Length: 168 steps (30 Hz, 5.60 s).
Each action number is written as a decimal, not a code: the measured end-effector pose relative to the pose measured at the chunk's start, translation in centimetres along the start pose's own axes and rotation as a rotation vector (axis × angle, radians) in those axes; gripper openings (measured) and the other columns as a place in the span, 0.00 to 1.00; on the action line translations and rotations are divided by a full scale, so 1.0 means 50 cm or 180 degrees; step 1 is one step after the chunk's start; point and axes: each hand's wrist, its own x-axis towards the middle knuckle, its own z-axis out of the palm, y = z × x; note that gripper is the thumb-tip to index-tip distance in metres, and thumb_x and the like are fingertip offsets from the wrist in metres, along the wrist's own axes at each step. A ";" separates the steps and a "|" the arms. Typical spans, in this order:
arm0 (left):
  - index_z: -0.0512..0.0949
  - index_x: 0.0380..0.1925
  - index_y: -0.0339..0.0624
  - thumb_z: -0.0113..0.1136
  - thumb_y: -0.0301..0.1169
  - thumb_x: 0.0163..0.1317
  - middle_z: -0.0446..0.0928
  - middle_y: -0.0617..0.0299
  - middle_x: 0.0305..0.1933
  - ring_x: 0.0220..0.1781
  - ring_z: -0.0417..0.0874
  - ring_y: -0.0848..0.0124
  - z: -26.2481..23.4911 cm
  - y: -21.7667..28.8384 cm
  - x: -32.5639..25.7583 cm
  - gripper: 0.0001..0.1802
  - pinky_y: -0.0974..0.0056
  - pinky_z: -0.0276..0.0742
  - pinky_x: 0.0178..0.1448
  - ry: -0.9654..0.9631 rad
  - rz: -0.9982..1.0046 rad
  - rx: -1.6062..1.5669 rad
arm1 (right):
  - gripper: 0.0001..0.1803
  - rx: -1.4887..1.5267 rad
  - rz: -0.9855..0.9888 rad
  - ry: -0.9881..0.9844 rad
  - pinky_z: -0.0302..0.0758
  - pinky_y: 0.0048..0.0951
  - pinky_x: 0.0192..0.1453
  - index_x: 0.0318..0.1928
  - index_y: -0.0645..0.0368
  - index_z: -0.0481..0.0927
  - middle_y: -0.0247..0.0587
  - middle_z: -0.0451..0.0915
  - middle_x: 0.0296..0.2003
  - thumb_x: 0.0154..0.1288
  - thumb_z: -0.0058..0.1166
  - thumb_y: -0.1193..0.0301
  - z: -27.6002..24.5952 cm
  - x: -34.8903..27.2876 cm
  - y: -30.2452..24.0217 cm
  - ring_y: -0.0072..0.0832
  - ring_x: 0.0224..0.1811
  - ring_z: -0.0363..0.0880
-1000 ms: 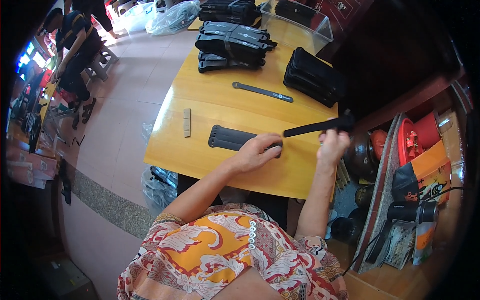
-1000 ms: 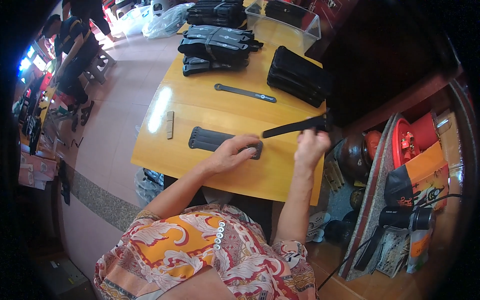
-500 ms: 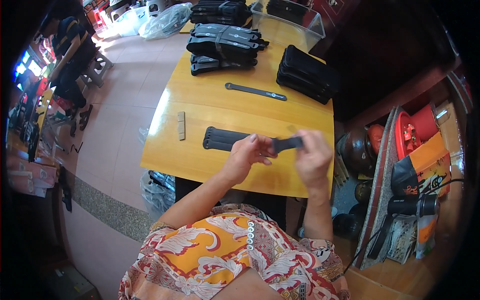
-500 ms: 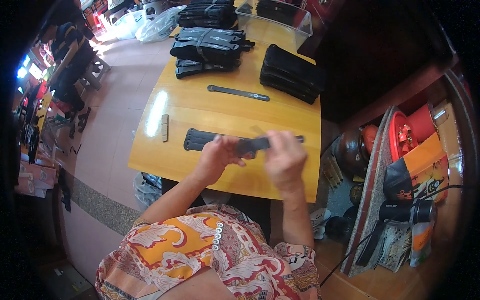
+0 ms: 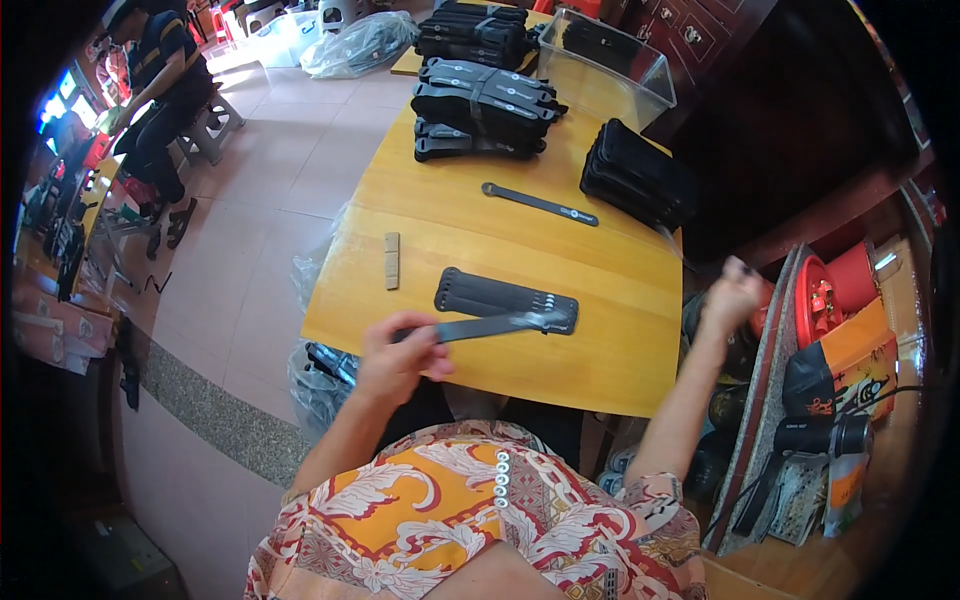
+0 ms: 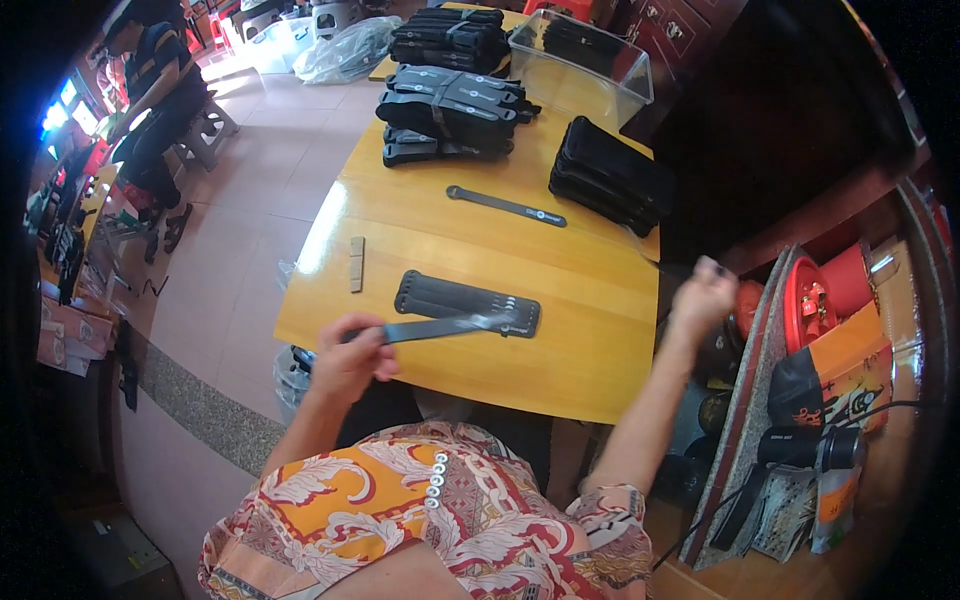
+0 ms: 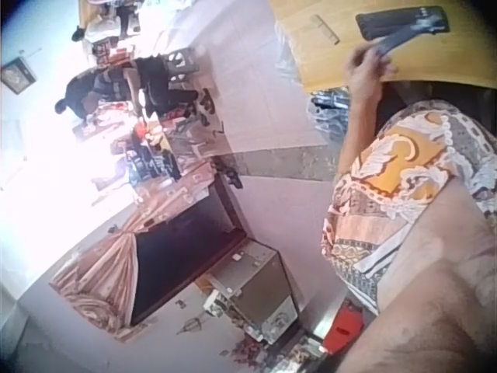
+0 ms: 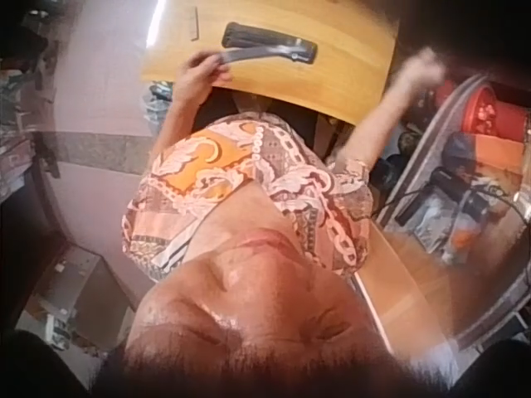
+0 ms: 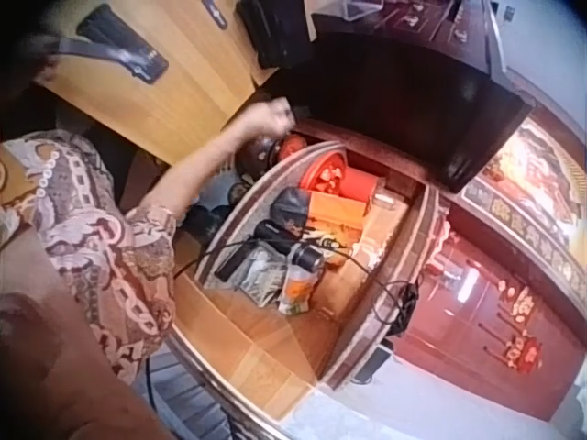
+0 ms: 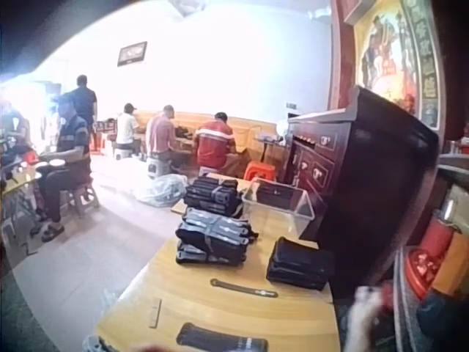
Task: Assembling black straps by inserting and securing small pins or fasteners.
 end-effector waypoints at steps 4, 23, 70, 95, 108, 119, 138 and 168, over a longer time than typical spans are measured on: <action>0.73 0.42 0.35 0.49 0.24 0.64 0.77 0.50 0.30 0.25 0.81 0.62 -0.120 0.021 -0.031 0.08 0.64 0.79 0.29 0.0213 0.0548 -0.0857 | 0.14 -0.0480 -0.0654 0.0202 0.72 0.42 0.38 0.34 0.65 0.77 0.54 0.80 0.31 0.61 0.54 0.64 -0.058 0.057 0.035 0.51 0.34 0.78; 0.72 0.46 0.31 0.42 0.41 0.67 0.76 0.45 0.39 0.39 0.77 0.56 -0.092 0.036 0.014 0.22 0.62 0.73 0.43 -0.0386 0.0586 -0.1911 | 0.25 -0.0124 -0.1885 -0.3143 0.75 0.41 0.44 0.40 0.60 0.80 0.52 0.75 0.37 0.50 0.63 0.53 0.275 -0.294 -0.265 0.46 0.38 0.78; 0.75 0.45 0.35 0.56 0.28 0.61 0.73 0.64 0.24 0.18 0.71 0.80 0.008 -0.031 0.038 0.13 0.76 0.66 0.20 0.0161 0.0145 -0.0646 | 0.14 0.1231 -0.2261 -0.3939 0.73 0.38 0.27 0.44 0.65 0.76 0.49 0.75 0.26 0.55 0.51 0.78 -0.103 -0.447 -0.308 0.44 0.24 0.77; 0.75 0.42 0.30 0.59 0.24 0.59 0.75 0.65 0.25 0.26 0.72 0.82 0.017 -0.070 0.055 0.12 0.75 0.69 0.29 0.0536 0.1703 0.1663 | 0.15 0.0749 -0.2965 -0.3621 0.73 0.36 0.30 0.44 0.65 0.77 0.47 0.74 0.26 0.53 0.50 0.79 -0.104 -0.434 -0.312 0.41 0.27 0.77; 0.75 0.40 0.30 0.59 0.23 0.58 0.76 0.59 0.23 0.23 0.73 0.79 0.023 -0.061 0.055 0.11 0.73 0.69 0.26 0.0725 0.2428 0.2250 | 0.17 0.0946 -0.3028 -0.3426 0.71 0.35 0.26 0.44 0.66 0.75 0.44 0.71 0.24 0.50 0.47 0.81 -0.089 -0.450 -0.299 0.40 0.24 0.75; 0.75 0.39 0.30 0.57 0.24 0.60 0.76 0.57 0.24 0.23 0.73 0.77 0.028 -0.060 0.053 0.09 0.71 0.70 0.27 0.0723 0.1884 0.2348 | 0.12 0.1039 -0.2809 -0.3586 0.72 0.36 0.27 0.41 0.64 0.76 0.47 0.73 0.23 0.54 0.46 0.80 -0.077 -0.441 -0.294 0.42 0.25 0.76; 0.73 0.43 0.36 0.48 0.32 0.66 0.70 0.63 0.23 0.19 0.67 0.80 0.050 -0.011 0.038 0.12 0.77 0.61 0.21 0.0004 0.0080 -0.0950 | 0.10 0.1869 -0.0625 -0.4685 0.74 0.32 0.38 0.41 0.69 0.77 0.56 0.79 0.32 0.59 0.49 0.79 -0.073 -0.427 -0.288 0.44 0.36 0.81; 0.73 0.37 0.40 0.49 0.33 0.65 0.64 0.70 0.20 0.20 0.60 0.82 0.043 0.005 0.050 0.08 0.77 0.51 0.20 -0.0243 -0.0331 0.0024 | 0.10 0.0764 -0.2945 -0.4008 0.74 0.40 0.28 0.37 0.62 0.74 0.49 0.74 0.24 0.50 0.48 0.79 -0.051 -0.397 -0.310 0.45 0.26 0.77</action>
